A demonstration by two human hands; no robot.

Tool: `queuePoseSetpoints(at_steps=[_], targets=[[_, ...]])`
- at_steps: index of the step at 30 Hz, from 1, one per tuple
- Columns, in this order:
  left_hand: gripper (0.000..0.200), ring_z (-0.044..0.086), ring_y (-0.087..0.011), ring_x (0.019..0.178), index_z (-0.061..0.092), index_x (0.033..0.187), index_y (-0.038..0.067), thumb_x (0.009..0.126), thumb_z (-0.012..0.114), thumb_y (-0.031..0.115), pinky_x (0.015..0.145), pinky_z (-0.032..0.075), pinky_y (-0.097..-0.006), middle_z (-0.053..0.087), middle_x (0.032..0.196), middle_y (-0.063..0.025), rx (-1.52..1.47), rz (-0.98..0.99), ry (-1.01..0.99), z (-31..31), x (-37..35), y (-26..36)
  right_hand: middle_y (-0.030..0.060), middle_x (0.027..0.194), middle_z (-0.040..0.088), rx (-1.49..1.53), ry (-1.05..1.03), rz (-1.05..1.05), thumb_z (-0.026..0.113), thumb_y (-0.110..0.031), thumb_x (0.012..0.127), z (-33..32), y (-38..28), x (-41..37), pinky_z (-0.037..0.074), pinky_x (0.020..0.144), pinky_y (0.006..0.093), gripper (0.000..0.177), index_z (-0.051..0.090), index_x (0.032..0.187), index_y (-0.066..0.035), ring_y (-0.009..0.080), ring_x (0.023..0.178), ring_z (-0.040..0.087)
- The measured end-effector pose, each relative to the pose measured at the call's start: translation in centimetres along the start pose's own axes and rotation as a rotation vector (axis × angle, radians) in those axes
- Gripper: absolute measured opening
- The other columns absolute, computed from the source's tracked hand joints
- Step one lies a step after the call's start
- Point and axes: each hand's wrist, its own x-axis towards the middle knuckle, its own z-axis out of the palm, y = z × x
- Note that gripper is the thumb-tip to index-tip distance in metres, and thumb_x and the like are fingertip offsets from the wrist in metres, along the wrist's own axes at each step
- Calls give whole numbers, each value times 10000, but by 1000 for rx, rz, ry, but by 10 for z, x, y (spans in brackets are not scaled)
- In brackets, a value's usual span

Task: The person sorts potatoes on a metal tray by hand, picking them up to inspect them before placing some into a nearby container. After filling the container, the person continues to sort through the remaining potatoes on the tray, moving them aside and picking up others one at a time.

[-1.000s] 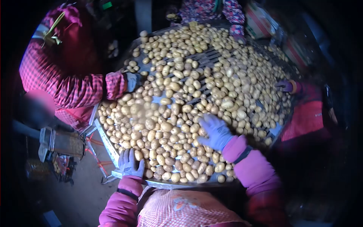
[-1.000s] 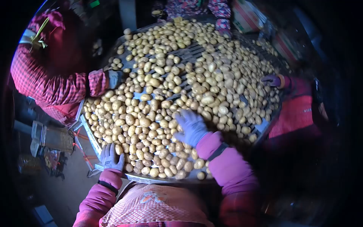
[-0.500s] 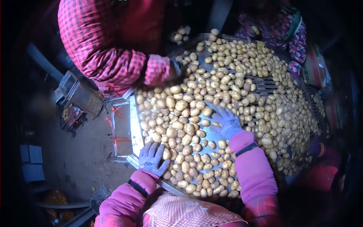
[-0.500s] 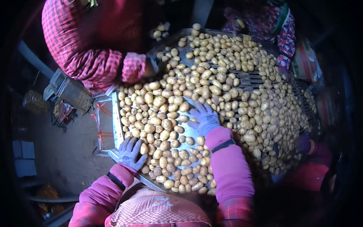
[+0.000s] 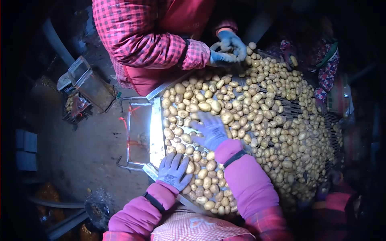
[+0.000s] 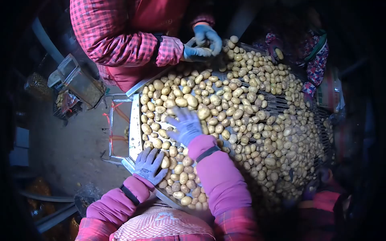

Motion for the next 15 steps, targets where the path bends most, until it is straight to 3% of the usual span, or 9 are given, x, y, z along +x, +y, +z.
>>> queuePoseSetpoints(at_steps=[5,7,9,11,12,15], targets=[[595,430,-425,1208,540,1297,116,788,620,414,1010,340,-555,490,1291,-192,-40,17,-1,-4,3,-3,109,1452,412,-145,-46,157,623,-515,807,-16,65,-47,259,1075,515,576,560,1308,-238,335,1358,337],[593,428,-430,1207,540,1296,115,786,620,408,1008,340,-558,488,1285,-202,-69,44,15,-2,7,-6,108,1446,414,-81,2,312,640,-528,783,-16,82,-76,261,1073,523,622,549,1322,-233,336,1345,349],[595,425,-432,1207,541,1291,110,779,624,403,1005,339,-561,485,1284,-205,-58,40,8,0,4,-7,123,1447,409,-226,38,302,650,-542,769,-19,84,-109,270,1066,532,676,514,1356,-235,345,1337,349],[603,399,-429,1230,535,1293,99,770,626,384,1009,323,-568,461,1310,-210,-79,39,-24,-2,4,-6,139,1456,394,-307,-39,582,644,-561,772,-34,70,-141,275,1063,540,723,466,1397,-244,359,1337,342],[601,392,-428,1236,534,1291,93,771,627,382,1015,311,-571,456,1315,-211,-93,47,-36,-4,4,-6,149,1458,381,-289,86,576,648,-565,770,-15,78,-177,286,1060,540,755,437,1416,-236,384,1325,349],[597,382,-425,1246,534,1286,83,776,628,378,1028,288,-575,451,1322,-209,-127,49,-44,-7,5,-5,230,1453,369,-278,65,636,713,-464,774,-27,32,-235,336,1067,524,667,533,1346,-171,437,1323,355]])
